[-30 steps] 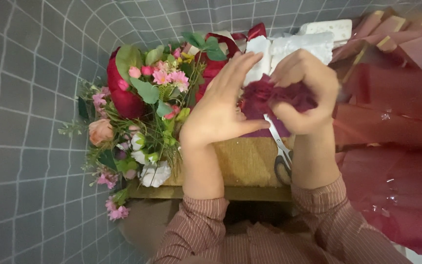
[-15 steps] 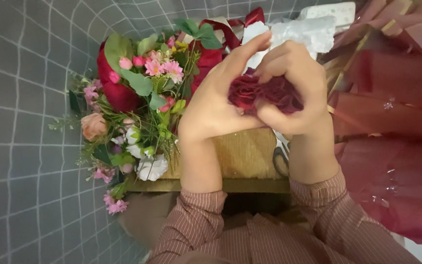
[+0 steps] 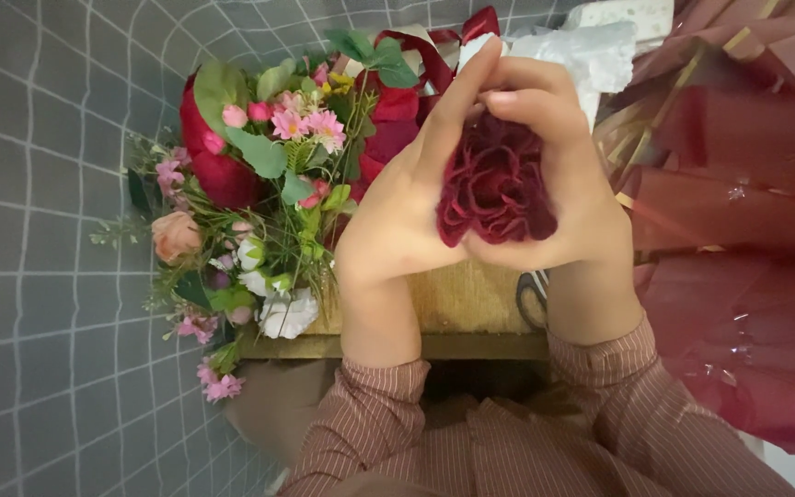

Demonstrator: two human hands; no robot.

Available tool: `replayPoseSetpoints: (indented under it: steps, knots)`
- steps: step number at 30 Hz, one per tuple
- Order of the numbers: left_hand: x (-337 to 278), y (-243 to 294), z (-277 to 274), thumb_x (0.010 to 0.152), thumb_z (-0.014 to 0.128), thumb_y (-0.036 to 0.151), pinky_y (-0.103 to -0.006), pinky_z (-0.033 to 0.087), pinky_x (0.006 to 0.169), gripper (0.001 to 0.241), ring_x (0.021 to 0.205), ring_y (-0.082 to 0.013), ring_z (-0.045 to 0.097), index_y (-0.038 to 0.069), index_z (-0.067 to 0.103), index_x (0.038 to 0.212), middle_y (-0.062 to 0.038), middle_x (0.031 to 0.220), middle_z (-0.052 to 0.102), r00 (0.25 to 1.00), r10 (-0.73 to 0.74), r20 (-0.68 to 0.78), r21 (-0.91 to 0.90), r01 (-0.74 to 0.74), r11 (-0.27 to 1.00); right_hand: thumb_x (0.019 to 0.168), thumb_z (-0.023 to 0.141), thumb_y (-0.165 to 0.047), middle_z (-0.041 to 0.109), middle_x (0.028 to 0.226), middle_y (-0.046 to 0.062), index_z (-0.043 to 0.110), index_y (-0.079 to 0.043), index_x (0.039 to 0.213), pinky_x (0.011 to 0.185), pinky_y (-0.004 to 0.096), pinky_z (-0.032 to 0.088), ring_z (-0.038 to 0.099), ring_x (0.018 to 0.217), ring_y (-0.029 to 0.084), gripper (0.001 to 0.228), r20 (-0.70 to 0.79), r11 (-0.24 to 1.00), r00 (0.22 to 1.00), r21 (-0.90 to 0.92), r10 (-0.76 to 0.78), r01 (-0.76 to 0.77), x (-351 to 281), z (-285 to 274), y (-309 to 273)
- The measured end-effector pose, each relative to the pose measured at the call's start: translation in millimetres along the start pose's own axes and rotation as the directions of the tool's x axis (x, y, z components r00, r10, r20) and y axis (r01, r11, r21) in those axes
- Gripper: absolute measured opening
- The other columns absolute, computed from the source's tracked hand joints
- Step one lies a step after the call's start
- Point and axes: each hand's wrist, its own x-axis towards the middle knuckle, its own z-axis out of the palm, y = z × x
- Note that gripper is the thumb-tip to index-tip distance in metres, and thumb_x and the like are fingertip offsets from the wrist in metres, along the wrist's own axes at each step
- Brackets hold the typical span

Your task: The person shapes the petals of a large red flower by hand and handles a thin wire while working at a design station.

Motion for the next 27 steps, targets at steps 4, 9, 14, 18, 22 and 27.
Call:
replayPoseSetpoints:
  steps: [4, 9, 14, 18, 22, 27]
  knots:
    - [0.7, -3.7, 0.2, 0.114, 0.073, 0.015, -0.0321, 0.061, 0.09, 0.096, 0.107, -0.0222, 0.077, 0.031, -0.002, 0.172, -0.014, 0.186, 0.021, 1.0, 0.008, 0.003, -0.005, -0.008, 1.0, 0.092, 0.082, -0.021, 0.035, 0.152, 0.018, 0.032, -0.022, 0.155, 0.118, 0.042, 0.051, 0.041, 0.146, 0.031, 0.081, -0.038, 0.999, 0.999, -0.042, -0.017, 0.016, -0.6, 2.9, 0.8]
    - [1.8, -3.1, -0.2, 0.115, 0.074, 0.014, -0.0408, 0.055, 0.138, 0.097, 0.176, -0.0314, 0.039, 0.027, -0.003, 0.172, -0.015, 0.185, 0.018, 0.999, 0.047, 0.009, -0.062, -0.046, 0.997, 0.093, 0.08, -0.031, 0.034, 0.151, 0.018, 0.031, -0.024, 0.155, 0.118, 0.042, 0.051, 0.042, 0.145, 0.03, 0.08, -0.051, 0.997, 0.998, -0.069, -0.044, 0.04, -0.9, 3.5, 3.6]
    - [3.0, -4.6, 0.8, 0.113, 0.07, 0.013, -0.0376, 0.064, 0.11, 0.098, 0.153, -0.0364, 0.068, 0.031, -0.007, 0.171, -0.022, 0.182, 0.027, 0.999, 0.039, 0.015, -0.046, -0.038, 0.998, 0.093, 0.079, -0.027, 0.031, 0.154, 0.016, 0.03, -0.027, 0.157, 0.12, 0.043, 0.047, 0.037, 0.149, 0.03, 0.081, -0.041, 0.995, 0.999, -0.095, -0.03, 0.026, -3.2, 2.8, 3.9]
    - [4.1, -5.7, 2.4, 0.118, 0.071, 0.023, -0.044, 0.065, 0.108, 0.097, 0.143, -0.0396, 0.072, 0.033, -0.008, 0.171, -0.023, 0.177, 0.034, 0.998, 0.07, 0.008, -0.047, -0.07, 0.996, 0.095, 0.079, -0.048, 0.028, 0.155, 0.016, 0.029, -0.028, 0.159, 0.131, 0.047, 0.041, 0.033, 0.154, 0.032, 0.084, -0.015, 0.992, 0.999, -0.119, -0.038, 0.036, -1.3, 2.4, 0.4]
    - [5.1, -3.6, 4.6, 0.116, 0.072, 0.021, -0.0482, 0.065, 0.112, 0.099, 0.16, -0.0444, 0.061, 0.033, -0.01, 0.171, -0.023, 0.184, 0.02, 1.0, 0.031, 0.0, -0.01, -0.031, 0.999, 0.087, 0.081, -0.063, 0.027, 0.155, 0.015, 0.025, -0.03, 0.162, 0.132, 0.049, 0.039, 0.032, 0.154, 0.032, 0.099, -0.012, 0.983, 0.997, -0.169, -0.08, 0.077, -1.8, 3.6, 4.7]
    - [8.2, -8.6, 6.9, 0.111, 0.075, 0.014, -0.0458, 0.064, 0.095, 0.105, 0.138, -0.0433, 0.075, 0.032, -0.009, 0.17, -0.025, 0.179, 0.03, 0.995, 0.098, -0.002, 0.059, -0.098, 0.993, 0.083, 0.079, -0.071, 0.021, 0.16, 0.01, 0.022, -0.032, 0.165, 0.137, 0.05, 0.031, 0.024, 0.157, 0.028, 0.108, -0.015, 0.979, 0.993, -0.174, -0.114, 0.109, -2.2, 3.3, 7.2]
